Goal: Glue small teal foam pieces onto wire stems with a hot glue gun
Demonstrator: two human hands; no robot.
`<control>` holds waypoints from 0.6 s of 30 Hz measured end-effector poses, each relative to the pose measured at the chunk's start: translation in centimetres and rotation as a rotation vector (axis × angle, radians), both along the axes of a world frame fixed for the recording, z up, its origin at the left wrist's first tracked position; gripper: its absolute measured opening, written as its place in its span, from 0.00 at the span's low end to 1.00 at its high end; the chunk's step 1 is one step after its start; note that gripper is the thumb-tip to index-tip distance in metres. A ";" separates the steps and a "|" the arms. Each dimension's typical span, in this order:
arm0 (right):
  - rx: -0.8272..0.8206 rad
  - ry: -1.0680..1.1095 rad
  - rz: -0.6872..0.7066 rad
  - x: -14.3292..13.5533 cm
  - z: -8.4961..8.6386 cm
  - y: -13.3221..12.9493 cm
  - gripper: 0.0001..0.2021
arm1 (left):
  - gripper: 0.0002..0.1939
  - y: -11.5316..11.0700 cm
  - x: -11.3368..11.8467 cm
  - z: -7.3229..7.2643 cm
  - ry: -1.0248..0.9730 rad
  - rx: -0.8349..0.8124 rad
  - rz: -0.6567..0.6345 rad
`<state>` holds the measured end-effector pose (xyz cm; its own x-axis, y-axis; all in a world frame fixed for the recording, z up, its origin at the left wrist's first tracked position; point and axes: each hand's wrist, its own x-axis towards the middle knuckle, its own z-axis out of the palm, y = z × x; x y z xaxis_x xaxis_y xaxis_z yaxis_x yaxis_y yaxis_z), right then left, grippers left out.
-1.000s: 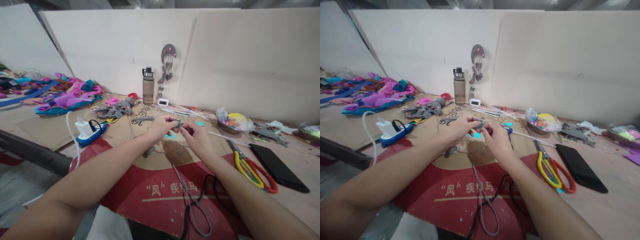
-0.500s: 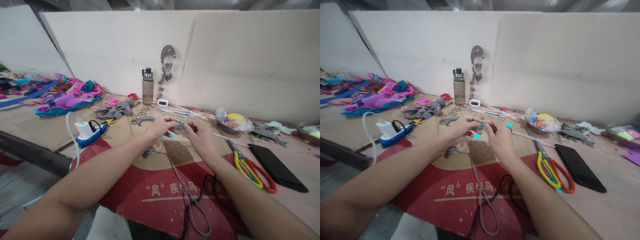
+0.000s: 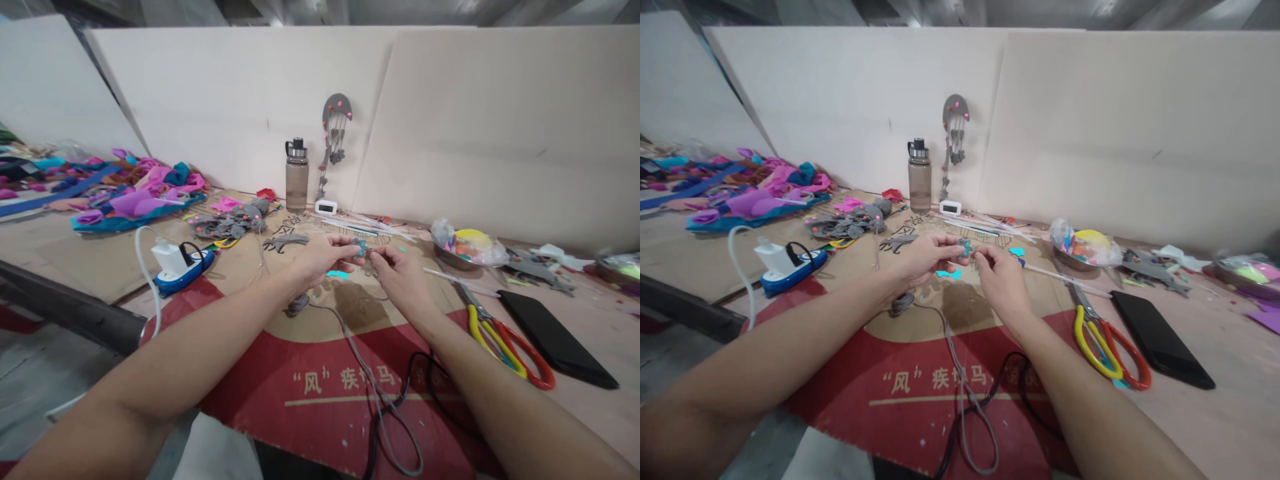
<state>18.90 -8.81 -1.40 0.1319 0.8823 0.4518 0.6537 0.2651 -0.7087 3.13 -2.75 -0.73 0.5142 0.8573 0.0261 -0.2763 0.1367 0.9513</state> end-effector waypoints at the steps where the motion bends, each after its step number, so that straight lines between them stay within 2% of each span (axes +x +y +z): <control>1: -0.007 0.009 0.005 0.0 -0.1 0.0 0.13 | 0.09 0.1 0.0 0.0 0.007 0.003 0.004; 7: -0.109 -0.043 0.076 0.0 -0.3 0.0 0.13 | 0.08 0.7 -0.1 -0.6 0.025 0.057 0.028; 11: -0.235 -0.252 0.156 0.2 0.0 0.1 0.16 | 0.05 0.8 -0.5 -0.5 0.105 0.167 0.125; 13: -0.279 -0.276 0.161 0.8 0.4 0.4 0.19 | 0.03 0.9 -0.7 -0.2 0.138 0.198 0.181; 15: -0.296 -0.240 0.076 2.0 0.8 0.8 0.20 | 0.03 0.9 -0.9 0.1 0.141 0.208 0.212; 17: -0.289 -0.281 -0.112 3.7 1.2 1.2 0.22 | 0.03 1.0 -0.9 0.2 0.124 0.207 0.225; 18: -0.268 -0.370 -0.220 4.7 1.3 1.4 0.21 | 0.04 1.0 -0.9 0.2 0.115 0.203 0.229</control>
